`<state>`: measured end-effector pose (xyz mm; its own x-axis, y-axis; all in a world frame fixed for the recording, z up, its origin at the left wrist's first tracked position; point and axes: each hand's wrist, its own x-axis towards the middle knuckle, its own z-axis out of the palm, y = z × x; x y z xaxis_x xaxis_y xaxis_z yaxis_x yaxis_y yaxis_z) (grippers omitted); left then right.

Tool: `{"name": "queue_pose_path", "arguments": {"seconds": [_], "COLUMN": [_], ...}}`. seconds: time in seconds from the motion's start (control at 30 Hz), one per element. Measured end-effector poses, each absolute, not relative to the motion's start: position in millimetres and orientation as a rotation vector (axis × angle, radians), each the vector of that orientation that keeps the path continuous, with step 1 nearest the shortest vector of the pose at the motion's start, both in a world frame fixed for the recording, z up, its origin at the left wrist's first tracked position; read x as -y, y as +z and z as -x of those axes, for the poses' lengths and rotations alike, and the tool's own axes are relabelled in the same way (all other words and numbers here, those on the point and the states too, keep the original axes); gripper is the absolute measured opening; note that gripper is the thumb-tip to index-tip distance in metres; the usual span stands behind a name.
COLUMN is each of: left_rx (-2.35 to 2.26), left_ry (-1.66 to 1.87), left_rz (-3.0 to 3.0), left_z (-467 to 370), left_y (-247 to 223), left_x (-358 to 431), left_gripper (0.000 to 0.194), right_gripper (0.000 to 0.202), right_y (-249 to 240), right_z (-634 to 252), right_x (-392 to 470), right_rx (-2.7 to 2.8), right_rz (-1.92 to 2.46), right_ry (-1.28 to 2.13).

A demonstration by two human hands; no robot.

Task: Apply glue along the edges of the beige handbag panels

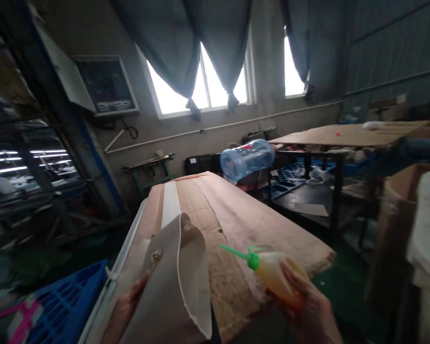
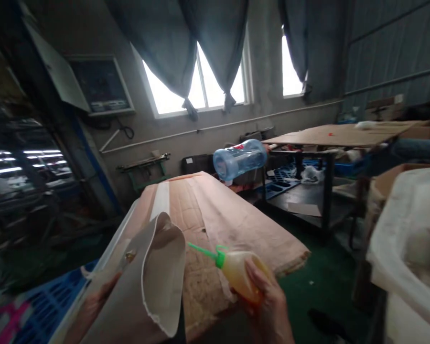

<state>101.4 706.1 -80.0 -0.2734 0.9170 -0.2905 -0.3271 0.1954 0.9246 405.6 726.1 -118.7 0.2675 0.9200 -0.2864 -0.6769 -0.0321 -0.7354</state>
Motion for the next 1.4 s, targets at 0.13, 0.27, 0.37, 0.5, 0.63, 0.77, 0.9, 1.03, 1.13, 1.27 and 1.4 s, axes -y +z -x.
{"name": "queue_pose_path", "arguments": {"seconds": [0.13,0.27,0.37,0.5,0.63,0.77,0.9,1.03,1.13,1.27,1.4], "left_rx": [-1.245,-1.229,-1.233,-1.206,-1.145,-1.208,-1.196,-1.181,-1.138,-1.13,-1.153], "left_ry": [1.317,1.195,1.145,1.227,1.188,1.245,1.302,1.292,1.285,1.277,1.288], "left_rz": [-0.557,-0.537,-0.535,-0.581,-0.601,-0.575,-0.518,-0.499,-0.494,-0.465,-0.49], "left_z": [-108,-110,-104,-97,-97,-102,-104,-102,-101,-102,-102], "left_y": [-94,-100,-103,-111,-114,-107,-106,-110,-109,-106,-109], "left_x": [-714,-713,-714,-719,-720,-718,-718,-720,-720,-720,-719], "left_gripper": [0.044,0.036,0.037,0.029,0.028,0.025,0.025,0.028,0.028,0.031,0.03], "right_gripper": [0.058,0.061,0.065,0.069,0.06,0.041,0.037,0.035,0.033,0.033,0.032], "right_y": [-106,-97,-96,-94,-89,-85,-85,-91,-95,-97,-100], "right_z": [-412,-413,-412,-405,-400,-398,-397,-396,-395,-393,-393], "right_x": [-729,-749,-764,-779,-791,-799,-800,-798,-797,-800,-802], "right_rx": [0.573,0.858,1.042,1.209,1.287,1.335,1.348,1.341,1.344,1.363,1.39], "right_rz": [1.104,1.242,1.286,1.285,1.254,1.241,1.236,1.24,1.244,1.23,1.231], "right_ry": [1.141,1.006,0.964,0.925,0.859,0.8,0.768,0.705,0.655,0.615,0.597]}}
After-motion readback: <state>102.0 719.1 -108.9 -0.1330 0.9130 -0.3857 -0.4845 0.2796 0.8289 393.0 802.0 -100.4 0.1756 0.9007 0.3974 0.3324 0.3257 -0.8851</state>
